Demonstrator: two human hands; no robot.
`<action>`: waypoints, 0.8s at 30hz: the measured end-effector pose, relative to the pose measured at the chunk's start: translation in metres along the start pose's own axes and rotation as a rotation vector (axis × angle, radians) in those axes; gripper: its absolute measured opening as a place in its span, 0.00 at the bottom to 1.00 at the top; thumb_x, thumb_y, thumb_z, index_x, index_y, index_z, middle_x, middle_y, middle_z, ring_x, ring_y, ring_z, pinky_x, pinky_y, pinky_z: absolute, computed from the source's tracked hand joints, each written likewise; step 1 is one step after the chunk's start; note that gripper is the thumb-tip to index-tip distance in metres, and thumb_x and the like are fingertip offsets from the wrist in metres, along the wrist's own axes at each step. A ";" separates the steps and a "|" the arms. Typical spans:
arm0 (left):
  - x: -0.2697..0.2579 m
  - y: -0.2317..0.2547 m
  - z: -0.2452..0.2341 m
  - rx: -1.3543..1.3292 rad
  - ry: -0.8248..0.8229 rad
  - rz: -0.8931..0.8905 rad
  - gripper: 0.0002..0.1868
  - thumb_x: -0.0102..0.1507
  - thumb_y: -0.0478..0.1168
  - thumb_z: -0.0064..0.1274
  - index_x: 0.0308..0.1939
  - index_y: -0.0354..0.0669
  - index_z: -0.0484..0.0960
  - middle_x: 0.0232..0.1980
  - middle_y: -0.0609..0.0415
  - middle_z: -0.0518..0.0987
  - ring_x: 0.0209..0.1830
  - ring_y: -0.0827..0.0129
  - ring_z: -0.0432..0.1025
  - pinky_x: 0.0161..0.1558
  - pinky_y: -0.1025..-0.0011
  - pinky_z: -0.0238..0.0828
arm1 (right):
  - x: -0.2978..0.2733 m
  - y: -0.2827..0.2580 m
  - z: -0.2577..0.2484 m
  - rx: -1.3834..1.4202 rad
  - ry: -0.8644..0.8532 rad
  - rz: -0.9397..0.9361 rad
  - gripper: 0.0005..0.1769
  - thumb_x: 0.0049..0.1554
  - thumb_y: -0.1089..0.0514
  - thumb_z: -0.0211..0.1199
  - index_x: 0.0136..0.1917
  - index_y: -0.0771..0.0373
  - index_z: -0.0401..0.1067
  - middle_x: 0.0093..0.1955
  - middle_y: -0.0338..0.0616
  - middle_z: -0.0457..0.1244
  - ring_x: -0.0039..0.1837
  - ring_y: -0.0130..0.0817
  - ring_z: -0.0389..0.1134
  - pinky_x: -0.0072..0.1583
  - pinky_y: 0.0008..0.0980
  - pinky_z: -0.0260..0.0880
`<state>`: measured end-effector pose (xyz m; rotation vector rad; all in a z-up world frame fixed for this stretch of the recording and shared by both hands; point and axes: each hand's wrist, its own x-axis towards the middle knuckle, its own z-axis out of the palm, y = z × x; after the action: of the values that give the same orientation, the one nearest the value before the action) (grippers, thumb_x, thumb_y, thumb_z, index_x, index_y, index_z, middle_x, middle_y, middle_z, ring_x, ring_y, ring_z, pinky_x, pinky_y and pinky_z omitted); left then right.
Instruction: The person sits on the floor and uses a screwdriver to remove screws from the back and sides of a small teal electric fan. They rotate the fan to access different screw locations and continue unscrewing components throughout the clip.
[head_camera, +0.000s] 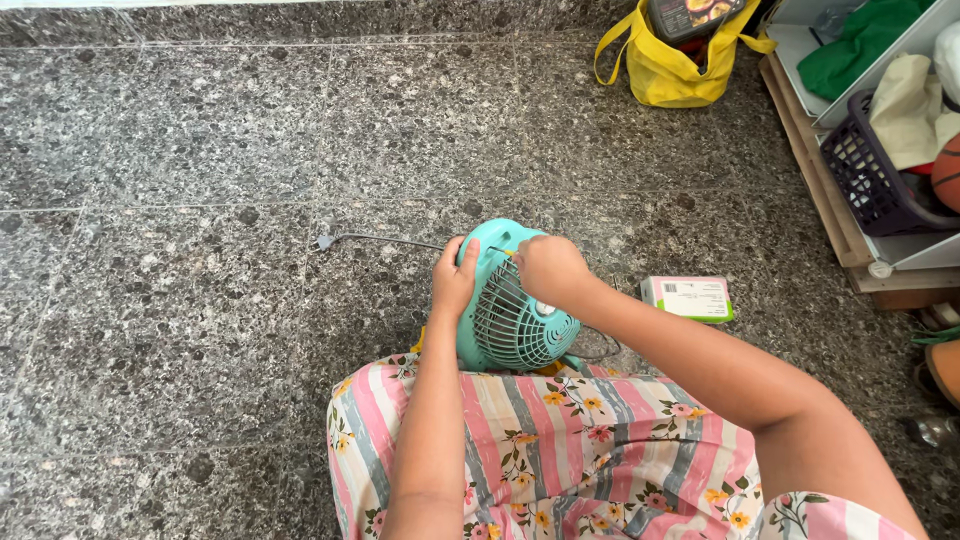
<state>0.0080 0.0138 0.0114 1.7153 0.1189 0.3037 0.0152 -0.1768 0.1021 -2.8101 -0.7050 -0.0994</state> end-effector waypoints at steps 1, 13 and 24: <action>0.000 -0.001 0.000 -0.002 0.001 -0.002 0.24 0.68 0.58 0.51 0.53 0.41 0.81 0.41 0.51 0.83 0.40 0.69 0.75 0.45 0.69 0.72 | -0.002 -0.002 0.002 -0.104 0.006 -0.081 0.11 0.55 0.55 0.62 0.41 0.66 0.77 0.41 0.54 0.68 0.45 0.51 0.71 0.47 0.47 0.72; -0.003 0.002 0.004 0.029 0.030 -0.034 0.25 0.67 0.58 0.52 0.54 0.41 0.82 0.43 0.50 0.84 0.42 0.67 0.77 0.47 0.69 0.73 | -0.004 -0.005 -0.017 0.114 0.039 0.025 0.14 0.57 0.52 0.62 0.41 0.66 0.78 0.40 0.56 0.67 0.40 0.55 0.70 0.46 0.50 0.71; -0.002 -0.002 0.002 -0.012 0.018 0.001 0.26 0.67 0.58 0.52 0.56 0.39 0.81 0.47 0.48 0.84 0.46 0.66 0.77 0.50 0.68 0.72 | -0.003 0.006 -0.012 -0.183 -0.012 -0.267 0.07 0.49 0.60 0.61 0.40 0.63 0.78 0.40 0.51 0.69 0.43 0.49 0.72 0.43 0.46 0.73</action>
<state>0.0064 0.0114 0.0087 1.7006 0.1292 0.3194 0.0157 -0.1865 0.1118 -2.8710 -1.1252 -0.2036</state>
